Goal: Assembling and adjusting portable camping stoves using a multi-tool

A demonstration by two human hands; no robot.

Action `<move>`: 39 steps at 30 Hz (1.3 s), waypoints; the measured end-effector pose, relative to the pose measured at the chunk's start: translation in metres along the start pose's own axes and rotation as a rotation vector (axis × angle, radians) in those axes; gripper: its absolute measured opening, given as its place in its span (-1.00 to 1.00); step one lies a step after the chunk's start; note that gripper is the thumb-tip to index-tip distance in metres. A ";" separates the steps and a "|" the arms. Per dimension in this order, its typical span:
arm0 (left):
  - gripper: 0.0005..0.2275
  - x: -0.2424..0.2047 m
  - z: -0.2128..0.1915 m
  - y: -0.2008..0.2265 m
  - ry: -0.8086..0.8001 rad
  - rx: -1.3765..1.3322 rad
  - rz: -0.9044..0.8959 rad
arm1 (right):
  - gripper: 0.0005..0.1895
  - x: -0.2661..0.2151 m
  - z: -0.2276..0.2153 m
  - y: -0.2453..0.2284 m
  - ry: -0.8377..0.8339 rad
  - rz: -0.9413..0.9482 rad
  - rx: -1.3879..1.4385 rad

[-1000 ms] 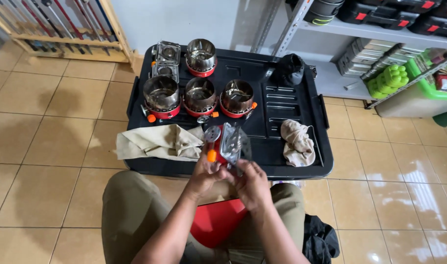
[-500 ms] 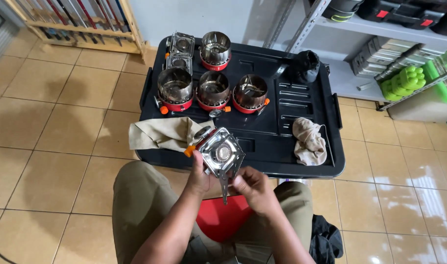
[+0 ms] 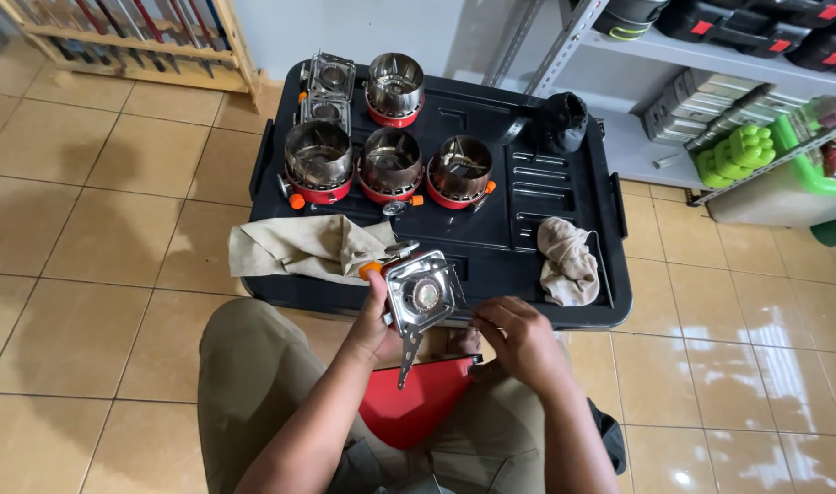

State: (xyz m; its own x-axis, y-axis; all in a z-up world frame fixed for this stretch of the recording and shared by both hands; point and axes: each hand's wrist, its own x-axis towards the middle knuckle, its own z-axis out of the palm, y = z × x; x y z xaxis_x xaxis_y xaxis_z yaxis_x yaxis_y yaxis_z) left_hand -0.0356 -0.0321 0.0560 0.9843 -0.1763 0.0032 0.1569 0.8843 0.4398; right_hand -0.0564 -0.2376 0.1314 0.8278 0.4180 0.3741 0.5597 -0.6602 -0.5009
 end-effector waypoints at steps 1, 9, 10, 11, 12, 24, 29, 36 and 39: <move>-0.27 0.002 -0.003 0.000 -0.002 -0.003 -0.002 | -0.93 0.001 -0.007 -0.003 0.000 0.002 -0.003; -0.23 -0.001 0.002 -0.004 -0.073 0.058 -0.165 | -0.88 0.012 -0.010 -0.008 0.010 0.190 0.375; -0.23 -0.001 0.003 -0.003 -0.077 0.060 -0.168 | -0.88 0.012 -0.012 -0.001 0.015 0.191 0.374; -0.23 -0.003 0.003 -0.002 -0.088 0.065 -0.182 | -0.89 0.011 -0.013 0.005 0.012 0.148 0.298; -0.22 -0.004 0.003 -0.002 -0.100 0.070 -0.195 | -0.89 0.011 -0.015 0.010 0.010 0.105 0.221; -0.27 -0.018 0.017 0.012 -0.092 0.123 -0.387 | -0.96 0.025 -0.013 0.029 0.387 -0.294 -0.300; -0.30 0.002 -0.026 -0.005 -0.119 0.399 -0.191 | -0.78 0.000 0.007 0.044 0.461 0.251 -0.082; -0.05 0.006 -0.035 -0.018 -0.199 0.733 0.059 | -0.72 0.014 0.020 -0.035 0.286 0.755 0.565; 0.03 0.001 -0.024 -0.010 -0.195 0.766 0.106 | -0.86 0.015 0.044 -0.027 0.504 0.918 0.975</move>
State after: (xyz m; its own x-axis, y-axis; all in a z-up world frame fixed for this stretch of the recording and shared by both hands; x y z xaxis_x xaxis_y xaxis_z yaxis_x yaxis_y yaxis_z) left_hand -0.0345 -0.0308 0.0295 0.9479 -0.2436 0.2054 -0.1051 0.3697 0.9232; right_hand -0.0571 -0.1857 0.1158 0.9183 -0.3135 -0.2416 -0.1847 0.2003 -0.9622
